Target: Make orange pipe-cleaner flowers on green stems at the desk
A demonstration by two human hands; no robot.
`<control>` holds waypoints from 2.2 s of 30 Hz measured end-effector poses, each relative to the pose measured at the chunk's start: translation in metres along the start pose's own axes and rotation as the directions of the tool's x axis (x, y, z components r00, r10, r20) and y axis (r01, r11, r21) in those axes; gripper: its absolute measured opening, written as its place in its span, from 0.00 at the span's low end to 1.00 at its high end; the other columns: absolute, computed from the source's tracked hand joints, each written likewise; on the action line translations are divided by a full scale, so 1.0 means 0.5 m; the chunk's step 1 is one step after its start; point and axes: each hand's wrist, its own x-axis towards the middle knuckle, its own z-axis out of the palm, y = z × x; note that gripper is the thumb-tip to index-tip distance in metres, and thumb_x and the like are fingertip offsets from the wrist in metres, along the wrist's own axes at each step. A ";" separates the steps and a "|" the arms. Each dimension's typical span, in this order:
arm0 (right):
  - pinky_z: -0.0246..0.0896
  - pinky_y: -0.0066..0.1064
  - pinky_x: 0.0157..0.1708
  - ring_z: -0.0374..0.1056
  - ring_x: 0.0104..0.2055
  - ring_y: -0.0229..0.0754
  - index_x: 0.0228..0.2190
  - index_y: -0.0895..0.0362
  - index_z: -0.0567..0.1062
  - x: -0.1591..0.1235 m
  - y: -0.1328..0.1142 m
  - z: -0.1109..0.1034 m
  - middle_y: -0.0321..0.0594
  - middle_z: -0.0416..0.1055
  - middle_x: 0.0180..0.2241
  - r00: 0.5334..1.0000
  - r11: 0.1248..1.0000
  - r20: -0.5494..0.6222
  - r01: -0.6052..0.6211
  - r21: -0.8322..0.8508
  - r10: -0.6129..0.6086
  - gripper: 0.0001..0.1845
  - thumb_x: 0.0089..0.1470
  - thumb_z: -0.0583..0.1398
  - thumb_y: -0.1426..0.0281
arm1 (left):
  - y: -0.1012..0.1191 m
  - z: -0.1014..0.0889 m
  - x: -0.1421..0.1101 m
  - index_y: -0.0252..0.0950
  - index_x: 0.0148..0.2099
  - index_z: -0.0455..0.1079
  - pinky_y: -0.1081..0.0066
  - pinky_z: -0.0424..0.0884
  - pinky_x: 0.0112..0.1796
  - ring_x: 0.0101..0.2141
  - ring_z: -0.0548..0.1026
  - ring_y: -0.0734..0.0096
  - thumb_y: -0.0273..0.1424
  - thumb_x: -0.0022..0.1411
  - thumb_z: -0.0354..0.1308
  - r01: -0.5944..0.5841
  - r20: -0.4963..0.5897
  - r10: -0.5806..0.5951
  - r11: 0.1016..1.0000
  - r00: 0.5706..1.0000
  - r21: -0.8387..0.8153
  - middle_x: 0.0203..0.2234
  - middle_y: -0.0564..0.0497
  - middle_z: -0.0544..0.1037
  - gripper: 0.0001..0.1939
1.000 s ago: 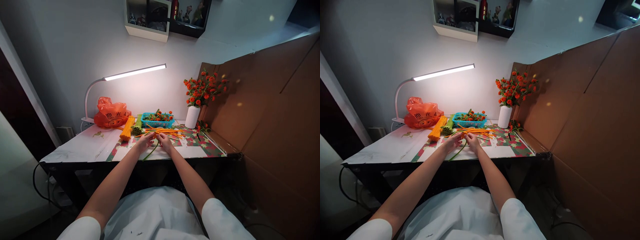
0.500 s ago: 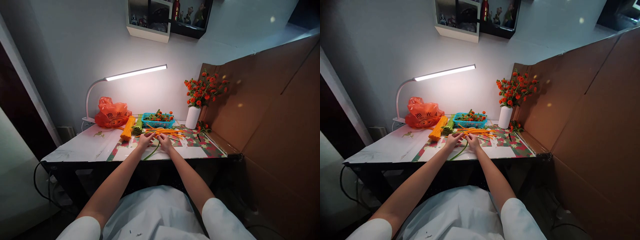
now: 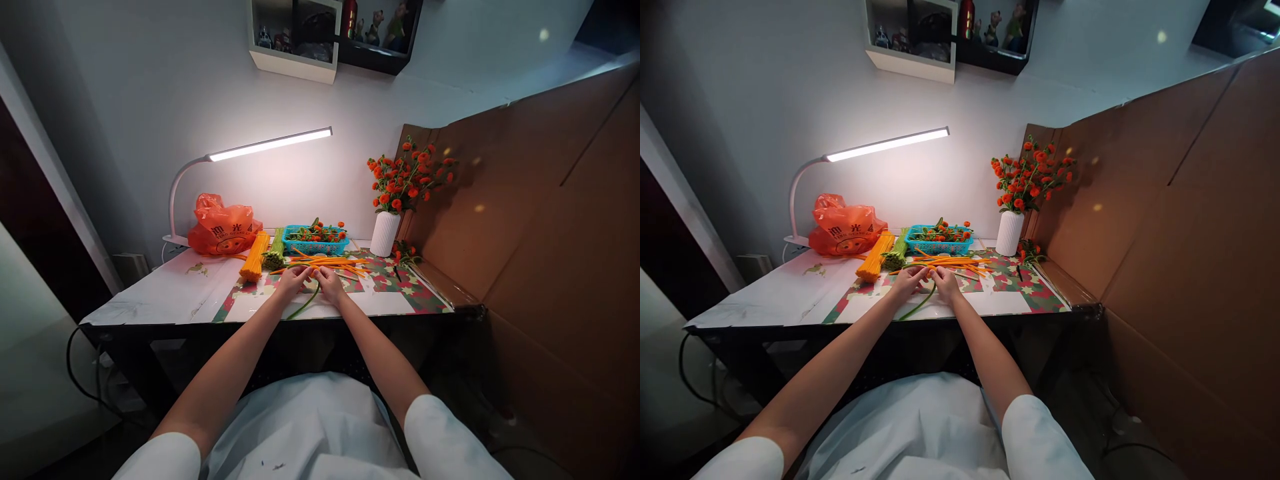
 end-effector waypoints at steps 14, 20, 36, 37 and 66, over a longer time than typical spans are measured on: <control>0.49 0.31 0.34 0.61 0.33 0.42 0.30 0.55 0.72 -0.020 -0.011 -0.016 0.41 0.68 0.28 0.914 0.759 -0.179 0.178 -0.627 -0.363 0.14 0.62 0.52 0.62 | 0.011 -0.001 -0.003 0.34 0.41 0.76 0.74 0.71 0.27 0.29 0.74 0.72 0.45 0.41 0.70 -0.033 0.086 0.064 0.945 0.994 -0.326 0.31 0.48 0.78 0.26; 0.53 0.32 0.35 0.65 0.32 0.40 0.32 0.56 0.72 -0.016 -0.005 -0.006 0.40 0.71 0.29 0.857 0.659 -0.164 0.240 -0.713 -0.489 0.09 0.60 0.53 0.68 | 0.010 -0.001 0.004 0.32 0.38 0.76 0.74 0.72 0.28 0.28 0.76 0.72 0.44 0.40 0.72 0.028 0.087 0.012 0.899 0.996 -0.437 0.30 0.47 0.80 0.25; 0.66 0.31 0.30 0.70 0.29 0.39 0.27 0.57 0.72 0.005 -0.003 -0.001 0.38 0.73 0.27 0.971 0.933 -0.199 -0.058 0.354 0.136 0.19 0.40 0.65 0.55 | 0.001 -0.001 0.013 0.30 0.35 0.76 0.70 0.74 0.36 0.27 0.77 0.72 0.35 0.46 0.71 0.105 0.042 -0.097 0.864 0.994 -0.492 0.29 0.45 0.80 0.16; 0.66 0.31 0.31 0.70 0.29 0.40 0.26 0.57 0.73 0.007 0.001 0.000 0.39 0.74 0.27 0.971 0.926 -0.188 -0.069 0.370 0.147 0.20 0.39 0.66 0.54 | 0.002 0.000 0.012 0.30 0.34 0.76 0.71 0.73 0.35 0.27 0.76 0.73 0.36 0.44 0.72 0.115 0.051 -0.104 0.868 0.993 -0.483 0.28 0.46 0.80 0.17; 0.66 0.33 0.34 0.71 0.31 0.42 0.22 0.56 0.77 0.004 0.001 -0.007 0.37 0.75 0.23 0.961 0.910 -0.216 -0.074 0.408 0.175 0.15 0.36 0.68 0.58 | 0.013 0.001 -0.005 0.31 0.31 0.77 0.72 0.70 0.32 0.25 0.73 0.75 0.36 0.40 0.74 0.199 0.228 -0.116 0.901 0.967 -0.385 0.23 0.49 0.78 0.17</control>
